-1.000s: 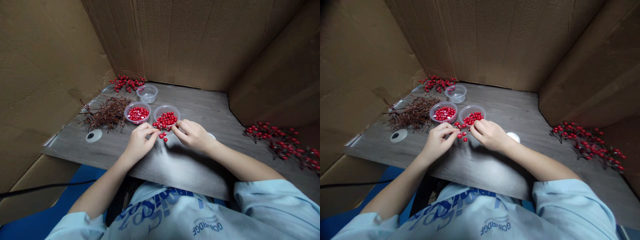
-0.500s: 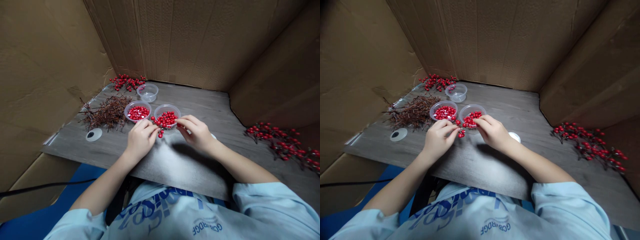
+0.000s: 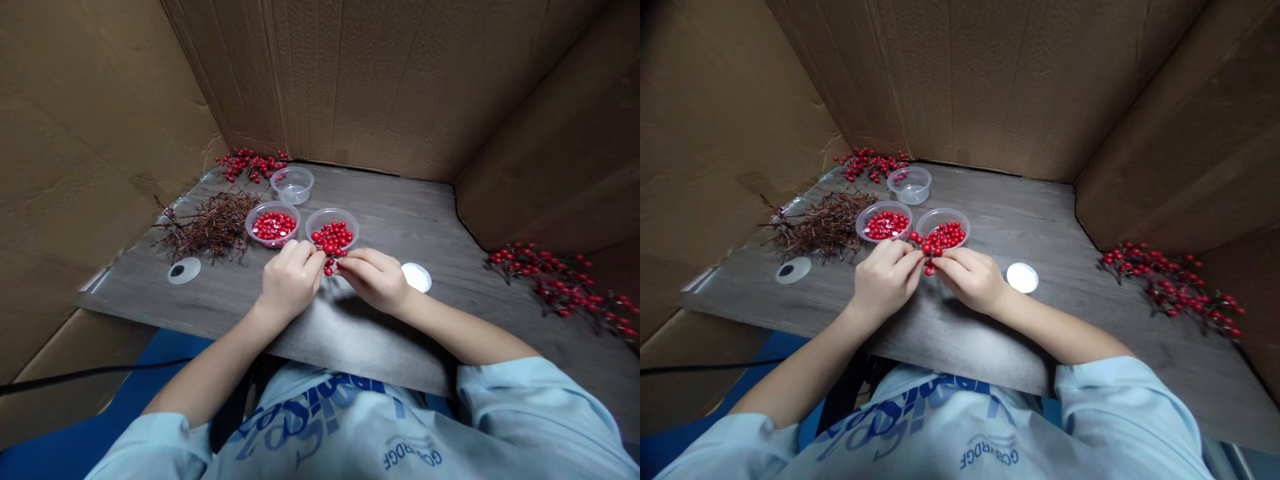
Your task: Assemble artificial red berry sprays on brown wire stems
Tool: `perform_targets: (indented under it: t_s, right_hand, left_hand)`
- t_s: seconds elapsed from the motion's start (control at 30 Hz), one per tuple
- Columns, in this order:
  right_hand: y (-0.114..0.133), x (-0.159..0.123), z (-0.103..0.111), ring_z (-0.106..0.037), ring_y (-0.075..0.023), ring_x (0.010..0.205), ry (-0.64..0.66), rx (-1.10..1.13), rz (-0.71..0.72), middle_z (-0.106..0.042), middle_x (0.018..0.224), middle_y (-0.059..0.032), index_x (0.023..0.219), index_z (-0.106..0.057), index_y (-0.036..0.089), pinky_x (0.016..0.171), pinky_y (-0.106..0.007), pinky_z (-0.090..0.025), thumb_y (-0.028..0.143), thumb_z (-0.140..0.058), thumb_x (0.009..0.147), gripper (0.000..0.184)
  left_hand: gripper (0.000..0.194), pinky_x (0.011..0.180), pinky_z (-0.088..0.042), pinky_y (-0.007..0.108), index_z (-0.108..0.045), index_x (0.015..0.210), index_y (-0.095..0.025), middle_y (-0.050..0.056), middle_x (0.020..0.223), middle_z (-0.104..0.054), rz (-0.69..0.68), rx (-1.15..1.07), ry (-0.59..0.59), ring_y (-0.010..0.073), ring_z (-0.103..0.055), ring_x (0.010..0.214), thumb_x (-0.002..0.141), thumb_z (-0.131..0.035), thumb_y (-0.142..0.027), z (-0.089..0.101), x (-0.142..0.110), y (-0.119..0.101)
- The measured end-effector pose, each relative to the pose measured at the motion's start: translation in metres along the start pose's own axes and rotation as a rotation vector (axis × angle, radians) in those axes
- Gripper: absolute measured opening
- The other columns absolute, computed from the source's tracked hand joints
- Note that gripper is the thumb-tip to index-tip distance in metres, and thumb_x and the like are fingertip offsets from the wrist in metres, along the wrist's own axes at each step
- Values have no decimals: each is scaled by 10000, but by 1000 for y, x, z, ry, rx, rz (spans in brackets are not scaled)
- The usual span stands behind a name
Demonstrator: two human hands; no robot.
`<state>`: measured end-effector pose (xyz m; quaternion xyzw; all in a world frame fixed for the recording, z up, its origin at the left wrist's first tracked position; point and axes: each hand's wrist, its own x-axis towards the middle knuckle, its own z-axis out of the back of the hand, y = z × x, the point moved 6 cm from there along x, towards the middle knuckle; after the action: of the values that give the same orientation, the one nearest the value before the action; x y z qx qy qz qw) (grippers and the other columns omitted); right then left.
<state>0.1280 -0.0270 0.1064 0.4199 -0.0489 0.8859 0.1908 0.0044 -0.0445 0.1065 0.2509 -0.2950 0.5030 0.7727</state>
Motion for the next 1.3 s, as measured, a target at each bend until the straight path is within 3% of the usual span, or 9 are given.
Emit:
perform_targets:
  t_s: [0.4,0.77,1.3]
  right_hand:
    - [-1,-3,-1,-625,-151,819,-46,67,-16,-657,859,-110,930,-587,121,715,-258,-542,119,-583,767,163]
    - [-3,0,3,-627,-139,804,-96,130,-68,-655,857,-92,921,-583,145,697,-259,-552,114,-565,774,151]
    - [-4,-1,1,-633,-153,802,-73,143,-79,-666,853,-108,920,-600,126,721,-285,-552,117,-581,765,157]
  left_hand:
    - [101,567,-347,260,-617,763,-174,20,714,-607,-9,-21,-42,150,-473,675,796,-522,-185,1,-3,-2]
    - [99,603,-356,252,-628,792,-171,21,708,-602,94,-70,-107,143,-487,675,799,-531,-193,0,-4,-1]
    - [82,515,-284,274,-597,747,-175,11,663,-595,-127,91,-107,132,-476,613,796,-533,-191,2,-2,-8]
